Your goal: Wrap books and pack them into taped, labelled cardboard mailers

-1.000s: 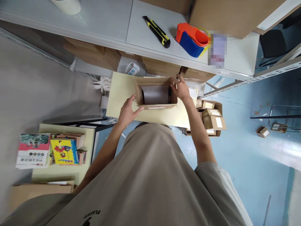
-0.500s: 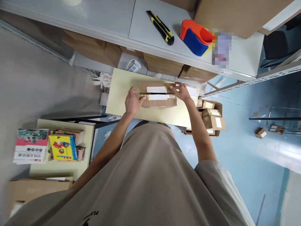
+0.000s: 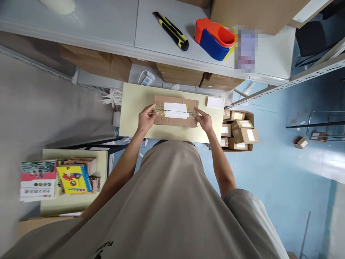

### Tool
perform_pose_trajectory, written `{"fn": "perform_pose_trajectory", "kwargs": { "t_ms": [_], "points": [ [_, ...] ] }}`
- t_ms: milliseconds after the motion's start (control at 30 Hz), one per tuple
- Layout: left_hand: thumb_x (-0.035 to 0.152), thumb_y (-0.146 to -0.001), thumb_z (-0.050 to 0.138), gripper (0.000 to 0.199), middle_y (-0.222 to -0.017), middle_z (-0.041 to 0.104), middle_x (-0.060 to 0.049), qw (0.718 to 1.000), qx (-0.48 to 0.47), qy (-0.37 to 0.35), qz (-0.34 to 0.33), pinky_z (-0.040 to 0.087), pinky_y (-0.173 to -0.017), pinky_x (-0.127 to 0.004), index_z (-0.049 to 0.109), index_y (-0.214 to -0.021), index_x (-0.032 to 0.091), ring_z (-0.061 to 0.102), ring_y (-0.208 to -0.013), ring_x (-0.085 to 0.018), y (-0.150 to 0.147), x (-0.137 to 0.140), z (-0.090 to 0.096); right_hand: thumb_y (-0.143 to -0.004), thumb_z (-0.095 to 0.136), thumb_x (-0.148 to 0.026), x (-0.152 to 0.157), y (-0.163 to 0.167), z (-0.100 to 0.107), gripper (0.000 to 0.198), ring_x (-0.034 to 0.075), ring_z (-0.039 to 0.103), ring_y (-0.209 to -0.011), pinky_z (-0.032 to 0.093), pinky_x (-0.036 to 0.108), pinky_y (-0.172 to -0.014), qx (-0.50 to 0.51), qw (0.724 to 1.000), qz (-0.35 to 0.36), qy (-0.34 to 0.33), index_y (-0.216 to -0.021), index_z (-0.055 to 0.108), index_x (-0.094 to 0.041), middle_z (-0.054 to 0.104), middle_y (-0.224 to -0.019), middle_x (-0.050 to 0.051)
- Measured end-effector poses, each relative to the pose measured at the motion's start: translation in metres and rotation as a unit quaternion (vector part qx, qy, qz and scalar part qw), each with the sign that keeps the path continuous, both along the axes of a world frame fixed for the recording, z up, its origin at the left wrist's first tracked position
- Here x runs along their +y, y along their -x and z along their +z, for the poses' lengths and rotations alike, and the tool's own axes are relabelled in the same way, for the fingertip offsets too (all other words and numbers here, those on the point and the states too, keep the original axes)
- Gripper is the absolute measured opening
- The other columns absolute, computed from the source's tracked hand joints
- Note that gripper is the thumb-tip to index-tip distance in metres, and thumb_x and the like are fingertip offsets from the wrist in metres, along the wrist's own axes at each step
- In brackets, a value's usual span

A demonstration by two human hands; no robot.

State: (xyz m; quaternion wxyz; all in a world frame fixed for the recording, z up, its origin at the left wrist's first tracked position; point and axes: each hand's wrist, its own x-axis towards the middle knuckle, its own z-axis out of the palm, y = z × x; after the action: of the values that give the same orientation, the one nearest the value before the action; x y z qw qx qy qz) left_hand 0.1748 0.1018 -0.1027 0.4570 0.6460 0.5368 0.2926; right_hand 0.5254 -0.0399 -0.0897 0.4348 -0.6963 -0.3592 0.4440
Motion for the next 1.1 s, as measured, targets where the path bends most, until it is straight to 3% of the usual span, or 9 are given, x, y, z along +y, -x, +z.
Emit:
{"fn": "perform_pose_trajectory", "kwargs": {
  "t_ms": [167,333,533,600,700,800,933,1033,1100],
  "points": [
    [0.067,-0.098,0.087,0.068,-0.144,0.087,-0.019,0.999,-0.011,0.044,0.006,0.073,-0.108,-0.043,0.085,-0.144,0.017,0.085,-0.116,-0.03,0.01,0.001,-0.011,-0.082,0.095,-0.083,-0.015,0.013,-0.002,0.095,0.042,0.083,-0.137,0.072,0.06,-0.119,0.011,1.0,-0.018,0.002,-0.152,0.085,-0.02,0.083,-0.156,0.012],
    [0.073,-0.099,0.084,0.072,-0.151,0.083,-0.019,0.999,-0.026,0.042,-0.003,0.073,-0.108,-0.044,0.082,-0.147,0.019,0.085,-0.122,-0.03,0.016,-0.013,-0.018,-0.073,0.099,-0.086,-0.033,0.024,-0.004,0.107,0.043,0.08,-0.14,0.072,0.063,-0.117,0.022,0.997,-0.074,0.012,-0.155,0.077,-0.022,0.079,-0.159,0.021],
    [0.071,-0.105,0.079,0.069,-0.159,0.074,-0.018,1.0,-0.005,-0.002,-0.016,0.075,-0.107,-0.043,0.076,-0.154,0.022,0.083,-0.129,-0.03,0.021,-0.03,-0.011,-0.098,0.081,-0.075,-0.051,0.048,0.009,0.05,0.031,0.081,-0.108,0.077,0.052,-0.094,-0.141,0.981,-0.127,0.032,-0.102,0.076,-0.025,0.081,-0.12,0.014],
    [0.066,-0.109,0.076,0.065,-0.158,0.074,-0.018,1.0,0.014,-0.009,-0.018,0.074,-0.108,-0.043,0.074,-0.157,0.023,0.081,-0.133,-0.031,0.019,-0.033,-0.009,-0.107,0.073,-0.061,-0.051,0.059,0.014,0.036,0.029,0.077,-0.102,0.074,0.051,-0.093,-0.2,0.972,-0.117,0.037,-0.097,0.073,-0.026,0.077,-0.113,0.012],
    [0.055,-0.114,0.072,0.054,-0.159,0.073,-0.018,0.998,0.055,-0.006,-0.021,0.072,-0.111,-0.042,0.072,-0.159,0.024,0.077,-0.142,-0.031,0.013,-0.032,-0.005,-0.113,0.064,-0.041,-0.045,0.075,0.018,0.024,0.032,0.071,-0.108,0.069,0.053,-0.099,-0.284,0.954,-0.09,0.033,-0.095,0.072,-0.027,0.074,-0.111,0.014],
    [0.044,-0.114,0.076,0.048,-0.162,0.07,-0.019,0.994,0.104,-0.022,-0.023,0.066,-0.122,-0.049,0.072,-0.157,0.026,0.07,-0.152,-0.035,0.006,-0.031,0.007,-0.115,0.058,-0.035,-0.039,0.083,0.018,0.029,0.034,0.067,-0.112,0.065,0.05,-0.096,-0.34,0.938,-0.062,0.025,-0.091,0.073,-0.029,0.072,-0.107,0.015],
    [0.033,-0.106,0.089,0.044,-0.167,0.064,-0.022,0.981,0.174,-0.09,-0.001,0.049,-0.138,-0.061,0.076,-0.147,0.023,0.058,-0.164,-0.042,-0.018,-0.037,0.038,-0.114,0.056,-0.035,-0.04,0.077,0.014,0.029,0.029,0.068,-0.094,0.061,0.041,-0.081,-0.339,0.938,-0.047,0.055,-0.096,0.077,-0.028,0.071,-0.108,0.012],
    [0.035,-0.109,0.084,0.02,-0.137,0.081,-0.017,0.978,0.169,-0.055,-0.107,0.058,-0.123,-0.052,0.083,-0.124,0.023,0.078,-0.133,-0.037,-0.059,-0.049,0.064,-0.115,0.061,-0.039,-0.045,0.07,0.014,0.025,0.026,0.071,-0.087,0.061,0.04,-0.081,-0.316,0.946,-0.019,0.067,-0.107,0.081,-0.027,0.074,-0.112,0.011],
    [0.046,-0.11,0.084,0.023,-0.121,0.087,-0.013,0.967,0.149,0.011,-0.206,0.063,-0.109,-0.046,0.085,-0.113,0.023,0.084,-0.111,-0.032,-0.093,-0.058,0.075,-0.114,0.064,-0.04,-0.05,0.066,0.016,0.023,0.026,0.074,-0.091,0.063,0.04,-0.085,-0.299,0.952,0.008,0.058,-0.115,0.083,-0.026,0.076,-0.116,0.012]
  ]
}}
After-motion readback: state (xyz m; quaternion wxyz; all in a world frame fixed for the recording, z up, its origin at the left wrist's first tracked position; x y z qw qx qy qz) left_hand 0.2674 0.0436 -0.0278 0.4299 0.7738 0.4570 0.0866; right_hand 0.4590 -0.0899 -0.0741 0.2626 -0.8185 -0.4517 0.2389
